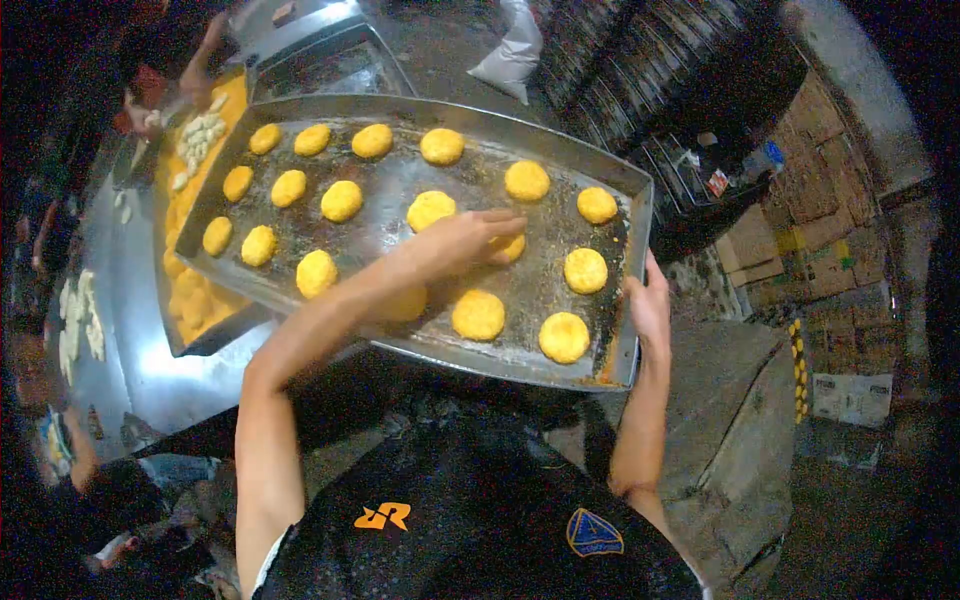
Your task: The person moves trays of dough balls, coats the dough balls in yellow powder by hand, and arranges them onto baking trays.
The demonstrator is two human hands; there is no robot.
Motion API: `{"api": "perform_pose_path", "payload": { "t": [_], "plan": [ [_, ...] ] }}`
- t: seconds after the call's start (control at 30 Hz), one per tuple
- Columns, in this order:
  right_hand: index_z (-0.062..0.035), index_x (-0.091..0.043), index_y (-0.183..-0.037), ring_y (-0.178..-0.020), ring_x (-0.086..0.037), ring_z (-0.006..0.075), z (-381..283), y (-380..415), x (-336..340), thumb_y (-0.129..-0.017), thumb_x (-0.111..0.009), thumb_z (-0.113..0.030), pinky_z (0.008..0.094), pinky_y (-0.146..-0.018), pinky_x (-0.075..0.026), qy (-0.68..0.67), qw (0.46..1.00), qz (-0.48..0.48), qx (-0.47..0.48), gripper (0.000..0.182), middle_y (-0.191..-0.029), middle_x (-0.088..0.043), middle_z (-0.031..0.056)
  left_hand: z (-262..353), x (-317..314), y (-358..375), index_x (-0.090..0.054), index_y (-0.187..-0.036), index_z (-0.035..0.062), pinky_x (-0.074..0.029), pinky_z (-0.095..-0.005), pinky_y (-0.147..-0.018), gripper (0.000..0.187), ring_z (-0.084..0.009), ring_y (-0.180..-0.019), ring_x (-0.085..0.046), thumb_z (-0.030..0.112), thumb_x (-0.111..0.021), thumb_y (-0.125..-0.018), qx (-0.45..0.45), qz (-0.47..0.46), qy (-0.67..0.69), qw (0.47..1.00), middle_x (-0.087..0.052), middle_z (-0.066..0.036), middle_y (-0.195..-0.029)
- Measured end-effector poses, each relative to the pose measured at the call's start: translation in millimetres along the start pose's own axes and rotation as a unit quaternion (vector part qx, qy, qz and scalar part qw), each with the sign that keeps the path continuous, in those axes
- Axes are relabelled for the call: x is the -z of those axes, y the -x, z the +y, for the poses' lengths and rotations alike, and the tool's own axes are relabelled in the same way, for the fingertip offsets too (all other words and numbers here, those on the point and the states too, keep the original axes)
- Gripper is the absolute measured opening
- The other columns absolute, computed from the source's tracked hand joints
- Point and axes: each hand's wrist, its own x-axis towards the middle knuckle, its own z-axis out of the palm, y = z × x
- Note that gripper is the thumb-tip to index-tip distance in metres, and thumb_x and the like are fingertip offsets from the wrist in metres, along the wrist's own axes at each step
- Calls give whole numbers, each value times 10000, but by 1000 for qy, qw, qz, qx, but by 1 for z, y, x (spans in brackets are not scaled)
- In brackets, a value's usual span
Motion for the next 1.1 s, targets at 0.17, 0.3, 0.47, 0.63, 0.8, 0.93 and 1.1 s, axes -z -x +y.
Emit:
{"api": "perform_pose_path", "payload": {
  "t": [0.17,0.3,0.47,0.63,0.8,0.93,1.1],
  "plan": [
    [-42,-444,-1391,-1049,-578,168,18,-8,1,-801,-498,6,280,-922,-433,-25,999,3,30,594,-1257,-589,113,-8,-47,-7,-344,-1413,27,-308,-404,-1110,549,-339,-1385,-286,307,-477,-960,-76,166,-225,957,-306,-181,-1492],
    [-37,-443,-1389,-1080,-568,170,9,-3,2,-793,-497,11,277,-934,-425,-16,999,-7,33,601,-1277,-579,122,-8,-23,0,-339,-1421,35,-242,-456,-1134,576,-364,-1403,-233,367,-453,-965,-30,64,-196,978,-274,-209,-1499],
    [-19,-428,-1389,-1144,-567,256,27,-6,4,-807,-494,-34,333,-990,-409,38,998,31,38,585,-1292,-566,173,-15,51,98,-408,-1381,49,-245,-428,-1126,599,-340,-1358,-325,271,-645,-878,143,347,-200,905,-389,-205,-1429],
    [-50,-390,-1421,-1217,-470,185,48,-5,9,-911,-467,-64,308,-1025,-360,7,998,-60,25,516,-1334,-524,108,-141,19,292,-532,-1228,8,-486,-357,-812,546,-259,-943,-600,377,-677,-853,450,576,-30,681,-594,-157,-1165],
    [-27,-428,-1381,-1125,-519,166,1,3,-3,-922,-468,-50,304,-978,-393,-103,988,-58,-100,461,-1268,-568,94,-166,-25,327,-554,-959,101,-348,-228,-469,283,-82,-515,-420,379,-579,-920,364,580,463,563,-520,26,-692],
    [-20,-506,-1318,-1021,-547,150,-2,9,-8,-893,-470,-6,290,-905,-428,-45,996,8,-80,427,-1167,-617,82,-110,5,281,-526,-779,112,-321,-220,-438,227,-73,-468,-388,308,-610,-857,423,601,420,533,-446,46,-604],
    [-28,-532,-1310,-933,-564,142,18,10,-5,-892,-457,30,277,-824,-466,-120,991,49,-31,428,-1144,-633,97,-99,43,281,-553,-799,92,-392,-261,-531,262,-104,-563,-429,345,-595,-856,432,612,324,578,-479,3,-699]
  ]
}}
